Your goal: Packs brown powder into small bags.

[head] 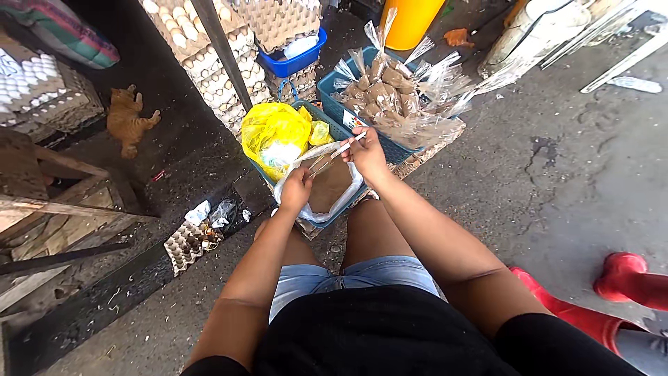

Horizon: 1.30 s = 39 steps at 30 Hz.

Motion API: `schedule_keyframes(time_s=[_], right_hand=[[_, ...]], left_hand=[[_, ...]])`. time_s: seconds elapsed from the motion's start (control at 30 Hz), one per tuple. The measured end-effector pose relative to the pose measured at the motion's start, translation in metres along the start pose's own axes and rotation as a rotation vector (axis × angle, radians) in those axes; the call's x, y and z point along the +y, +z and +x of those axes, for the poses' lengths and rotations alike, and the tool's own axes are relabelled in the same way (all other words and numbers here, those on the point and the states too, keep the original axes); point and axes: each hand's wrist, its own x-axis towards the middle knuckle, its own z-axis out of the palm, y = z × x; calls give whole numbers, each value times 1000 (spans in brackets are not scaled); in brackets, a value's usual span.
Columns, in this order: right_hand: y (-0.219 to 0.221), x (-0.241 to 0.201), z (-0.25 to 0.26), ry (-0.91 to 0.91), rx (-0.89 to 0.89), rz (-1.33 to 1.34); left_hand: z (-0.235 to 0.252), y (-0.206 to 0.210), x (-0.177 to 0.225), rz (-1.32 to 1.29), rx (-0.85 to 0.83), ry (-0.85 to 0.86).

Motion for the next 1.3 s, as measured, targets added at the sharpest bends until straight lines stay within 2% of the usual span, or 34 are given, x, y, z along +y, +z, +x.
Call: schedule_keyframes(time_s=[0.07,0.17,0.23,0.3,0.37,0.5,0.6,0.7,1.0,1.17,1.3], right_hand=[[11,5,-10,-83,-102,-74],[11,6,-18,-367,-209,-161],[1,1,-13,-524,-123,-113],[-11,-2,1,-566,21,-36],[-17,8,10,-461,95,-103],[1,52,8,-97,-97,-374],[21,74,4,63,-179,-351],[29,78,5,186,-214,-303],[24,72,6,322,-184,-376],[14,78,10,367,-62,-143],[-5,50,12,320,36,29]], left_hand=[[0,-1,1,-7,-5,-21],[-1,-2,1,-58,30,-32],[-1,-3,0,-92,51,-41],[-2,-4,1,-116,62,-59],[-4,-2,0,-160,100,-48],[-4,1,-3,-219,172,-27],[-7,-1,-2,-178,133,-27],[-8,0,-1,-133,109,-24],[-5,0,1,-70,94,24],[-7,0,-1,-61,98,28],[-6,1,0,-62,98,22]])
